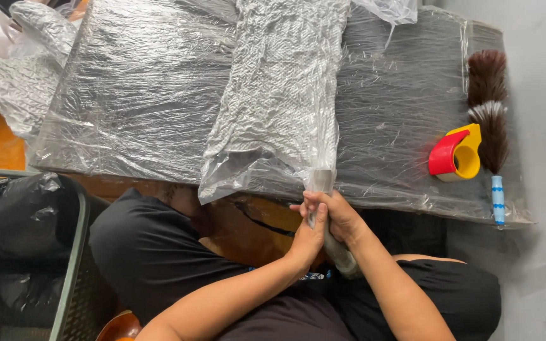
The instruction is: A person is vacuum sealing a pillow inside a plastic bag using a vacuum hose and then sealing the opening with tape.
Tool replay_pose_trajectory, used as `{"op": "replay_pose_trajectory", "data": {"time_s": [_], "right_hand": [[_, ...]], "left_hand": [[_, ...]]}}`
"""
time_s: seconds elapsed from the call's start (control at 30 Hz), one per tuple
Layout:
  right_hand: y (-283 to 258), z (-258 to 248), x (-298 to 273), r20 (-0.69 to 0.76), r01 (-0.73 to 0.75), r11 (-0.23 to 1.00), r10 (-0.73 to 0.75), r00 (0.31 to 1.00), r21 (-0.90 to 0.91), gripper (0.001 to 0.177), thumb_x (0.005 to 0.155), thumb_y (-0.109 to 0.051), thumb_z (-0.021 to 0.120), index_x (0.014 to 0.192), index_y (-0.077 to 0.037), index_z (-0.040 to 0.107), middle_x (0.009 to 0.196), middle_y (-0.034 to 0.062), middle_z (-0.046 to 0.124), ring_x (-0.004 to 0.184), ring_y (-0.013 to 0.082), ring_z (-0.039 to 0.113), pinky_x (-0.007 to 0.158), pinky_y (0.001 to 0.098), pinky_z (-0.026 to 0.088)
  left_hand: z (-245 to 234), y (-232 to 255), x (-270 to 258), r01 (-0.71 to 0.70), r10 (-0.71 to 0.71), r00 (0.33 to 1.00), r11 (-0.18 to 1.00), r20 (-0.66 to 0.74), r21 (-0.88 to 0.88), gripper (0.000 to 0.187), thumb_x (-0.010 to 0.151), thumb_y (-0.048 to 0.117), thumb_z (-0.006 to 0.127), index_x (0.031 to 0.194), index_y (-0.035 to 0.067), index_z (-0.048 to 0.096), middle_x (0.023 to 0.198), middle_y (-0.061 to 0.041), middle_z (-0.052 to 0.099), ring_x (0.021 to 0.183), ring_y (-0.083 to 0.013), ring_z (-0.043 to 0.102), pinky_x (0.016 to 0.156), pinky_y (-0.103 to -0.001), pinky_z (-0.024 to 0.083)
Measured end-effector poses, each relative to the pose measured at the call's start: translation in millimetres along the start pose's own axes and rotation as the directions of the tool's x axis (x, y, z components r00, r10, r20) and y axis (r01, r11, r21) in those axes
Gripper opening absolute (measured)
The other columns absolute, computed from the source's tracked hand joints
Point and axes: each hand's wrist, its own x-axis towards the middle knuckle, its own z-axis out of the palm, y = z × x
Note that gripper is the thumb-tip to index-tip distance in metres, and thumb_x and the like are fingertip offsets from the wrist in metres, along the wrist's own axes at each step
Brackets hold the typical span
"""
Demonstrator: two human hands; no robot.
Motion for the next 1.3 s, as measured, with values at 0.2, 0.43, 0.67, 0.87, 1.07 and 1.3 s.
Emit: {"op": "replay_pose_trajectory", "data": {"time_s": [0.2, 0.43, 0.67, 0.87, 1.07, 1.3], "right_hand": [[19, -17, 9, -0.011, -0.003, 0.993, 0.002, 1.000, -0.119, 0.060, 0.098, -0.059, 0.057, 0.065, -0.009, 0.056, 0.074, 0.0177, 0.074, 0.090, 0.0251, 0.072, 0.077, 0.0303, 0.051], [0, -13, -5, -0.012, -0.059, 0.994, 0.058, 0.998, -0.094, 0.062, 0.096, -0.058, 0.061, 0.085, 0.003, 0.068, 0.086, 0.0231, 0.075, 0.075, 0.0241, 0.074, 0.057, 0.0326, 0.060], [-2, -30, 12, 0.166, -0.172, 0.982, 0.158, 0.973, 0.072, 0.093, 0.092, -0.080, 0.034, 0.132, -0.001, 0.061, 0.134, 0.0255, 0.066, 0.126, 0.0426, 0.063, 0.077, 0.0325, 0.052], [5, -34, 23, 0.194, -0.198, 0.970, 0.170, 0.966, 0.138, 0.073, 0.088, -0.065, 0.061, 0.123, -0.001, 0.068, 0.114, 0.0233, 0.074, 0.109, 0.0379, 0.071, 0.084, 0.0456, 0.060], [19, -29, 25, 0.003, -0.158, 0.982, 0.158, 0.987, 0.106, 0.035, 0.084, -0.030, 0.077, 0.091, 0.002, 0.065, 0.094, 0.0268, 0.070, 0.086, 0.0372, 0.069, 0.073, 0.0505, 0.055], [31, -40, 43, -0.093, -0.209, 0.977, 0.212, 0.973, 0.041, 0.037, 0.082, -0.028, 0.075, 0.065, -0.005, 0.054, 0.054, 0.0132, 0.054, 0.057, 0.0299, 0.063, 0.045, 0.0408, 0.053]], "left_hand": [[-3, 10, -11, 0.015, -0.016, 0.999, 0.999, 0.031, 0.035, 0.098, 0.097, 0.077, 0.020, 0.154, -0.001, 0.035, 0.158, -0.024, 0.040, 0.148, -0.0364, 0.037, 0.124, -0.049, 0.028], [-3, -24, 18, -0.034, 0.034, 0.999, 0.999, 0.000, -0.020, 0.082, 0.102, 0.071, 0.024, 0.089, 0.006, 0.072, 0.076, -0.010, 0.077, 0.088, -0.0258, 0.075, 0.089, -0.041, 0.056], [-3, -26, 19, -0.079, 0.081, 0.997, 0.983, 0.003, -0.163, 0.070, 0.104, 0.066, 0.030, 0.082, 0.010, 0.065, 0.064, -0.011, 0.073, 0.071, -0.0222, 0.074, 0.072, -0.032, 0.058], [-2, -34, 28, -0.090, 0.094, 0.996, 0.980, 0.013, -0.177, 0.069, 0.104, 0.067, 0.032, 0.082, 0.011, 0.065, 0.062, -0.010, 0.073, 0.067, -0.0211, 0.074, 0.065, -0.031, 0.058], [-2, -53, 41, -0.076, 0.078, 0.997, 0.988, 0.008, -0.133, 0.072, 0.102, 0.069, 0.034, 0.080, 0.011, 0.071, 0.065, -0.009, 0.074, 0.066, -0.0212, 0.073, 0.063, -0.033, 0.058], [-2, -50, 31, -0.093, 0.094, 0.995, 0.991, 0.014, -0.096, 0.055, 0.099, 0.058, 0.058, 0.091, 0.004, 0.069, 0.074, -0.014, 0.072, 0.075, -0.0250, 0.071, 0.071, -0.041, 0.059]]}}
